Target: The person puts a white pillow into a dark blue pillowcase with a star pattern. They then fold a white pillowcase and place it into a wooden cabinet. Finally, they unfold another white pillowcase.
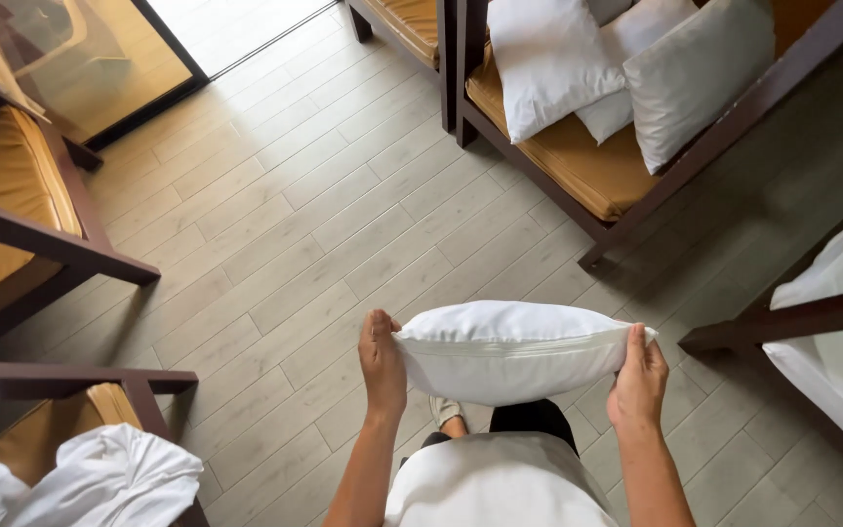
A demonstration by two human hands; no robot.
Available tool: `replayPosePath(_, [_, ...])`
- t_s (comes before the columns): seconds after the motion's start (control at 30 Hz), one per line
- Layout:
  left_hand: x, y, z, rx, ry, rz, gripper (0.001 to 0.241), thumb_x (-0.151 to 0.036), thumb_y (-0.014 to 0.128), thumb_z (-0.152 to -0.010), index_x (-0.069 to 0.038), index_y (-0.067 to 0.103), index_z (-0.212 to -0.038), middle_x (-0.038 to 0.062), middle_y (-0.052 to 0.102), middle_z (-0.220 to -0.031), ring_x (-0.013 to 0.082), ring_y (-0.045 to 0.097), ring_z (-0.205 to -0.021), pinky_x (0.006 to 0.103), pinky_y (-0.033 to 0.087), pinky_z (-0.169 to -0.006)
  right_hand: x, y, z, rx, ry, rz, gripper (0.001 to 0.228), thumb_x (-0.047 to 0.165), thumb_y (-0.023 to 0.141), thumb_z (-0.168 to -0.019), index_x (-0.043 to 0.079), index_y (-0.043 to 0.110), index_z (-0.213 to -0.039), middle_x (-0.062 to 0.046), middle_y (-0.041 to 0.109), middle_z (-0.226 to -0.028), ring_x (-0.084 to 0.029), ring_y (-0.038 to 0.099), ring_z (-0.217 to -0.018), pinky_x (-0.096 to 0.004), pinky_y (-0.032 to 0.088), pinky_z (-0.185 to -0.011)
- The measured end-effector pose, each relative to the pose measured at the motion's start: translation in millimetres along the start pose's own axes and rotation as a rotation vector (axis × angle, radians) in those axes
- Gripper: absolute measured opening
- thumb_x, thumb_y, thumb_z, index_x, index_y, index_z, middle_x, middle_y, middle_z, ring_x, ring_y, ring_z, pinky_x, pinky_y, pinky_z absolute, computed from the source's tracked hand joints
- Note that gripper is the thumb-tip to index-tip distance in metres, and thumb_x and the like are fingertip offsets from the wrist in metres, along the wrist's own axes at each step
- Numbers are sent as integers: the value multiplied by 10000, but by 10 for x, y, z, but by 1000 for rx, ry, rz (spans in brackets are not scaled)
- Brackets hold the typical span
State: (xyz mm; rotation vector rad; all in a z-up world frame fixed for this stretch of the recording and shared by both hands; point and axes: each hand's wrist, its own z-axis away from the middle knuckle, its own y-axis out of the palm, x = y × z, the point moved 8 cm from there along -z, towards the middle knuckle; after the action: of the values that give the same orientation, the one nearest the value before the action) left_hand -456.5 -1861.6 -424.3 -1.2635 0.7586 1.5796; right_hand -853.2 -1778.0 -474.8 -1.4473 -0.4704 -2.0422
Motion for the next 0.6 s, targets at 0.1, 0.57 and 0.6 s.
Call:
replayPosePath(0.1, [-60, 311, -413, 31, -7, 17, 516, -573, 394, -1082, -167, 538, -800, -51, 452, -686, 60, 424, -590, 206, 346, -540, 276, 370, 0, -31, 145, 66, 370, 437, 562, -1104, 174, 623, -1356, -81, 566, -1382, -296, 444, -1371, -822, 227, -1051])
replayPosePath(0.57, [-254, 2156, -2071, 185, 63, -59, 474, -504, 374, -1059, -105, 494, -833, 1, 469, -785, 103, 404, -712, 275, 384, -676, -19, 1145, -2074, 86, 299, -317, 374, 413, 482, -1069, 121, 531, -1297, -109, 577, -1353, -249, 530, -1186, -494, 459, -996])
replayPosePath(0.6, [-306, 2275, -2154, 185, 55, -93, 482, -518, 356, -1058, -114, 474, -821, -6, 446, -759, 95, 390, -673, 267, 383, -641, 71, 1245, -2228, 81, 288, -339, 423, 412, 494, -1033, 137, 497, -1355, -101, 580, -1428, -248, 534, -1256, -509, 443, -1049])
